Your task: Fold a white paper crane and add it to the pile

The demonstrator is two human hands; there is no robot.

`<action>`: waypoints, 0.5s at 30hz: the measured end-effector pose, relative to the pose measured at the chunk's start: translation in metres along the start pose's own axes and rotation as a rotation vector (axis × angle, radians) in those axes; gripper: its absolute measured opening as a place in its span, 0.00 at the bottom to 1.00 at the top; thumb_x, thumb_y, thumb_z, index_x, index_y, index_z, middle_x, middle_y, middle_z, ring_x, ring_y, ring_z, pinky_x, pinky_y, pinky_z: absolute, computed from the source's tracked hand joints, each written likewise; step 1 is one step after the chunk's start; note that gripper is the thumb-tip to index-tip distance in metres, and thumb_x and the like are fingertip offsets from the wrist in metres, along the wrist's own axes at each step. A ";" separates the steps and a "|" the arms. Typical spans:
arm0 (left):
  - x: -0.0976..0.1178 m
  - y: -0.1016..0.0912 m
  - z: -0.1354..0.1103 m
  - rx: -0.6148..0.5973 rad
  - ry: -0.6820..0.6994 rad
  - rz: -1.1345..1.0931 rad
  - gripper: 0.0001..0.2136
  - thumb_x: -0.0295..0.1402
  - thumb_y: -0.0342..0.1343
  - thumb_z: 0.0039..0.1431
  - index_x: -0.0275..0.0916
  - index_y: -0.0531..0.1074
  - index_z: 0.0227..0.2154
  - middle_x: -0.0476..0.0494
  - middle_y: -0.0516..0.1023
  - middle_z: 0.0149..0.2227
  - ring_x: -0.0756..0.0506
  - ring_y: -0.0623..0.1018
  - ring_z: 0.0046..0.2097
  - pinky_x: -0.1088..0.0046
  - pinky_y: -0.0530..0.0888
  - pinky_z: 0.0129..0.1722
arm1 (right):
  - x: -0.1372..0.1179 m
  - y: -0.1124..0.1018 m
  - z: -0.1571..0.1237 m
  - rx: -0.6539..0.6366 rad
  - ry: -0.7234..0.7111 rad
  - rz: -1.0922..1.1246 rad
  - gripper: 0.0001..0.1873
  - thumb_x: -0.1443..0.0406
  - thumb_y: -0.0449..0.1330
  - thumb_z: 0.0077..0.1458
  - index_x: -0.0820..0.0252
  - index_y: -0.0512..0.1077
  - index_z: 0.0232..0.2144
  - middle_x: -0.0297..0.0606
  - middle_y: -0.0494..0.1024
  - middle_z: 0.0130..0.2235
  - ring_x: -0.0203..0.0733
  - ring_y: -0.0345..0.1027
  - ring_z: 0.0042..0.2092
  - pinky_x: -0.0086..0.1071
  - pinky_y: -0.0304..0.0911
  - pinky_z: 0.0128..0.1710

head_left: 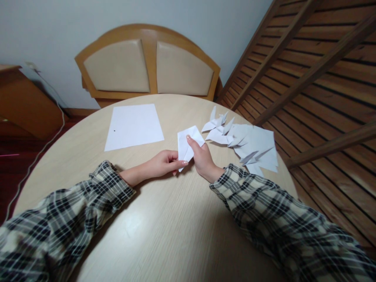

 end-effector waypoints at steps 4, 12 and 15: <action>-0.002 0.000 0.000 0.011 0.001 0.006 0.15 0.43 0.53 0.59 0.35 0.67 0.26 0.52 0.68 0.19 0.54 0.67 0.22 0.79 0.63 0.21 | 0.002 -0.002 0.002 0.039 0.017 0.076 0.19 0.49 0.62 0.49 0.59 0.74 0.32 0.37 0.78 0.34 0.38 0.69 0.32 0.33 0.64 0.33; 0.001 0.003 -0.002 -0.054 -0.001 0.020 0.17 0.43 0.53 0.59 0.35 0.66 0.22 0.51 0.70 0.19 0.54 0.68 0.22 0.78 0.65 0.23 | 0.006 -0.006 0.006 0.077 0.020 0.115 0.19 0.50 0.63 0.48 0.59 0.74 0.33 0.38 0.78 0.35 0.38 0.69 0.33 0.32 0.63 0.33; -0.001 0.002 -0.002 -0.049 -0.006 0.026 0.17 0.44 0.53 0.59 0.35 0.66 0.23 0.51 0.70 0.19 0.54 0.68 0.22 0.78 0.64 0.23 | 0.007 -0.007 0.006 0.091 0.026 0.121 0.19 0.50 0.63 0.48 0.59 0.74 0.33 0.38 0.78 0.35 0.39 0.69 0.34 0.32 0.63 0.34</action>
Point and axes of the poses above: each hand's wrist, its own z-axis towards the middle knuckle, its own y-axis out of the palm, x = y × z, the point moved 6 cm from there along z, towards the middle knuckle
